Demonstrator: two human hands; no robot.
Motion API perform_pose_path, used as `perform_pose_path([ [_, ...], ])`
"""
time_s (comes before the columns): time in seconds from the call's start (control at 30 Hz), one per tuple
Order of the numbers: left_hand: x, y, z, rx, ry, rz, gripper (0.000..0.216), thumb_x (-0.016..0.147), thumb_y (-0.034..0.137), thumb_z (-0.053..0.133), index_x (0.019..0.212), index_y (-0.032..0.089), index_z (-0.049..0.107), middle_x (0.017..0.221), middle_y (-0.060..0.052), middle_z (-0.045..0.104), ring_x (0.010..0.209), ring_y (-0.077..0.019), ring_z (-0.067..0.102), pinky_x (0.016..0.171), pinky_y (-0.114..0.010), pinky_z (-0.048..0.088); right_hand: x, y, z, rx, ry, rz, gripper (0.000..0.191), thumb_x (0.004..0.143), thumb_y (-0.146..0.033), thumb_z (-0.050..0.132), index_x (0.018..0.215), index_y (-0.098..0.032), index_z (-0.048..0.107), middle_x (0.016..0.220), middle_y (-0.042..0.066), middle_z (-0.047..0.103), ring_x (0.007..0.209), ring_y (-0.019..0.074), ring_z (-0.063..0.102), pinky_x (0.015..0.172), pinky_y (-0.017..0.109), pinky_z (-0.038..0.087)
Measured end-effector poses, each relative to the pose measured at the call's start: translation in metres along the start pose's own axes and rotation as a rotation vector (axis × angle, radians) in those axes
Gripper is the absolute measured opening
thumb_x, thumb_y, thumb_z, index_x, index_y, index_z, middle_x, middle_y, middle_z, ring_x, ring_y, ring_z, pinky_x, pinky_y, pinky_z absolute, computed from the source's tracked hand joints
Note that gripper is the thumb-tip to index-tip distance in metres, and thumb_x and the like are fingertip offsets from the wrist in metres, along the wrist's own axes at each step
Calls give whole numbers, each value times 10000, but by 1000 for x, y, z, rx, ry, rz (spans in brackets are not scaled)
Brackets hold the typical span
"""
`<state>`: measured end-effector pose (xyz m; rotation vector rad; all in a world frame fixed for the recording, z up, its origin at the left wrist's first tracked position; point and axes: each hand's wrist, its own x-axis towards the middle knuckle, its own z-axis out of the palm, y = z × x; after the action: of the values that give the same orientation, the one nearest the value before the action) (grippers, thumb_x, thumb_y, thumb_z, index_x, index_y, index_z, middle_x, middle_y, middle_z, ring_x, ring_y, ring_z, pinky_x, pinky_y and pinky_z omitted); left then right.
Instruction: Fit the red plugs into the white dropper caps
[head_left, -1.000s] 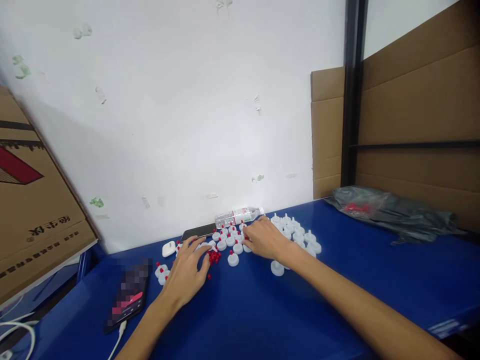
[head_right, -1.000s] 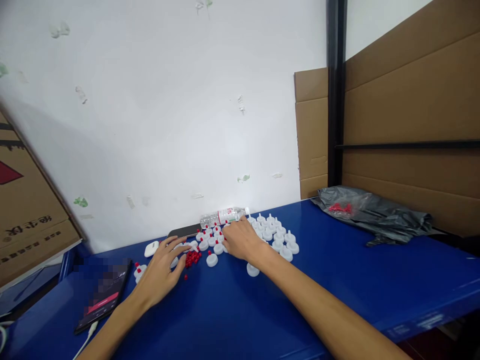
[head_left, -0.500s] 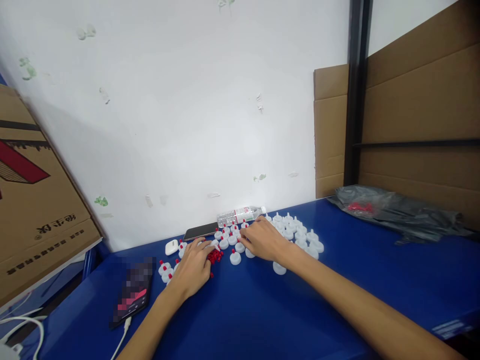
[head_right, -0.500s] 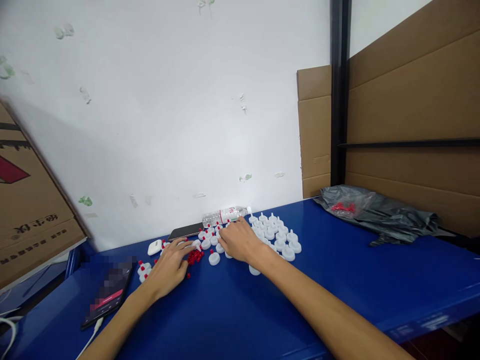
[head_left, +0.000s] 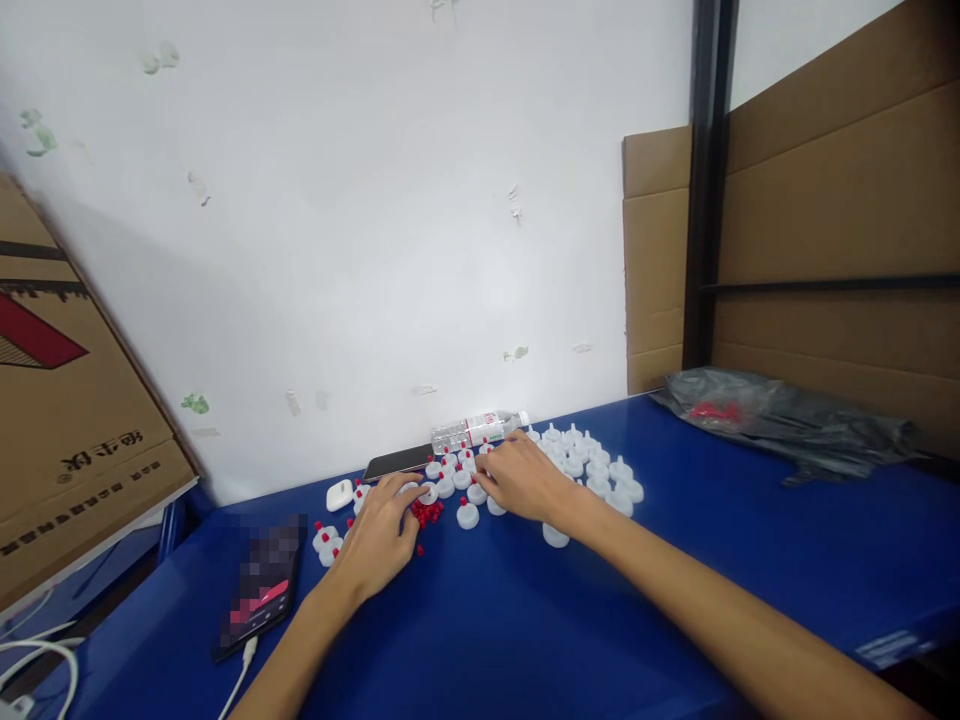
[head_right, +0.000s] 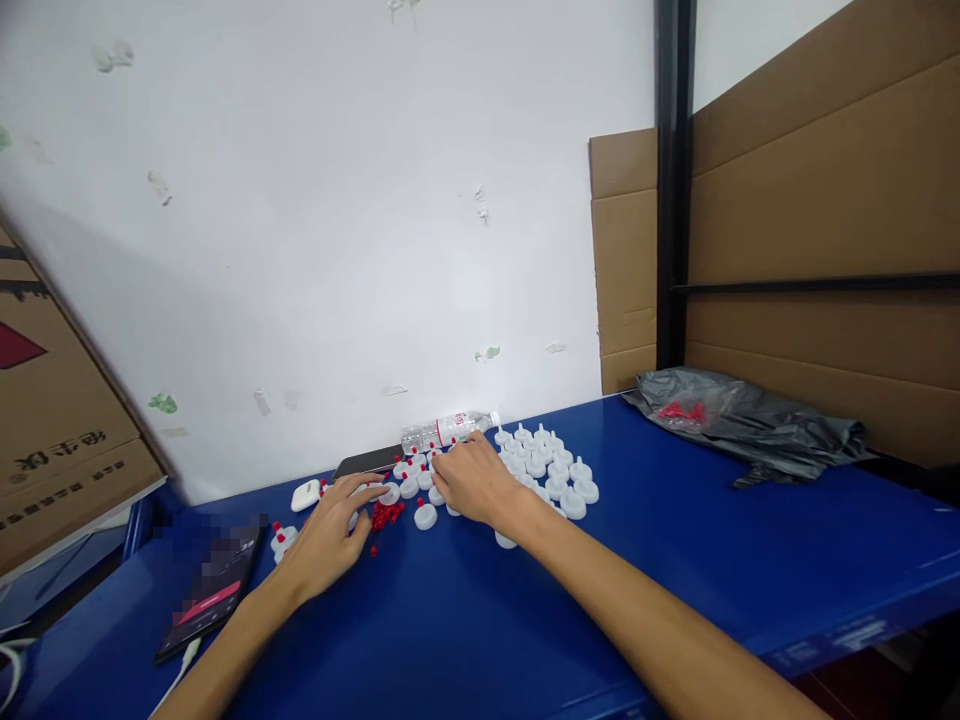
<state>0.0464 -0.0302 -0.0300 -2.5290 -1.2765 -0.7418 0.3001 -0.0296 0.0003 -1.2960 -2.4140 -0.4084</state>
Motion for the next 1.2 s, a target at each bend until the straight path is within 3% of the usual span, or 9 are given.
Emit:
perform_pose_path([
  [0.2, -2, -1, 7, 41, -47, 7, 404, 918, 184, 445, 1275, 220, 629, 1341, -95, 611, 1312, -302, 483, 1091, -532, 402, 0, -1, 0, -4, 6, -11, 263, 961, -250, 474, 808, -161, 668, 751, 76, 712, 758, 211, 657, 840, 346, 330],
  [0.47, 1, -4, 7, 21, -133, -14, 356, 957, 232, 428, 1230, 245, 657, 1198, -96, 663, 1079, -258, 621, 949, -429, 473, -1, -2, -1, 4, 3, -14, 267, 958, -250, 476, 785, -160, 659, 737, 70, 707, 736, 202, 652, 829, 338, 326],
  [0.7, 5, -3, 2, -33, -133, -17, 296, 965, 224, 436, 1075, 234, 712, 1049, -80, 688, 935, -221, 656, 855, -348, 487, -1, -1, 1, 2, 9, -11, 260, 959, -239, 477, 774, -165, 645, 734, 64, 707, 727, 199, 655, 856, 350, 341],
  [0.83, 5, -1, -2, -76, -21, -39, 249, 960, 257, 471, 1022, 227, 710, 1025, -71, 698, 918, -222, 658, 857, -357, 490, -1, -2, -4, 70, 79, -14, 236, 986, -237, 459, 861, -168, 647, 788, 67, 714, 778, 197, 663, 928, 367, 344],
  [0.93, 6, 7, -7, -186, 133, -93, 201, 949, 322, 519, 1009, 234, 689, 1002, -48, 700, 851, -198, 664, 815, -333, 506, -2, -8, -8, 169, 188, -87, 210, 1001, -314, 485, 1112, -194, 616, 922, 68, 719, 918, 210, 663, 1000, 391, 335],
  [1.03, 8, 20, -10, -362, 274, -204, 188, 898, 377, 608, 974, 221, 679, 961, -38, 711, 811, -185, 681, 782, -301, 522, -4, -22, -8, 246, 260, -195, 399, 973, -377, 554, 1338, -233, 482, 1116, 77, 690, 1071, 221, 628, 1064, 420, 315],
  [1.1, 14, 30, -13, -542, 278, -296, 226, 846, 403, 669, 954, 205, 677, 946, -41, 720, 816, -193, 698, 752, -283, 536, -5, -32, -5, 263, 278, -232, 534, 943, -406, 599, 1409, -233, 405, 1203, 93, 658, 1113, 235, 609, 1066, 433, 334],
  [1.2, 30, 43, -24, -869, 172, -393, 301, 776, 430, 731, 917, 170, 677, 915, -55, 733, 781, -199, 706, 725, -278, 551, -3, -39, -2, 246, 306, -179, 604, 931, -412, 611, 1439, -197, 365, 1195, 114, 653, 1072, 255, 623, 976, 420, 423],
])
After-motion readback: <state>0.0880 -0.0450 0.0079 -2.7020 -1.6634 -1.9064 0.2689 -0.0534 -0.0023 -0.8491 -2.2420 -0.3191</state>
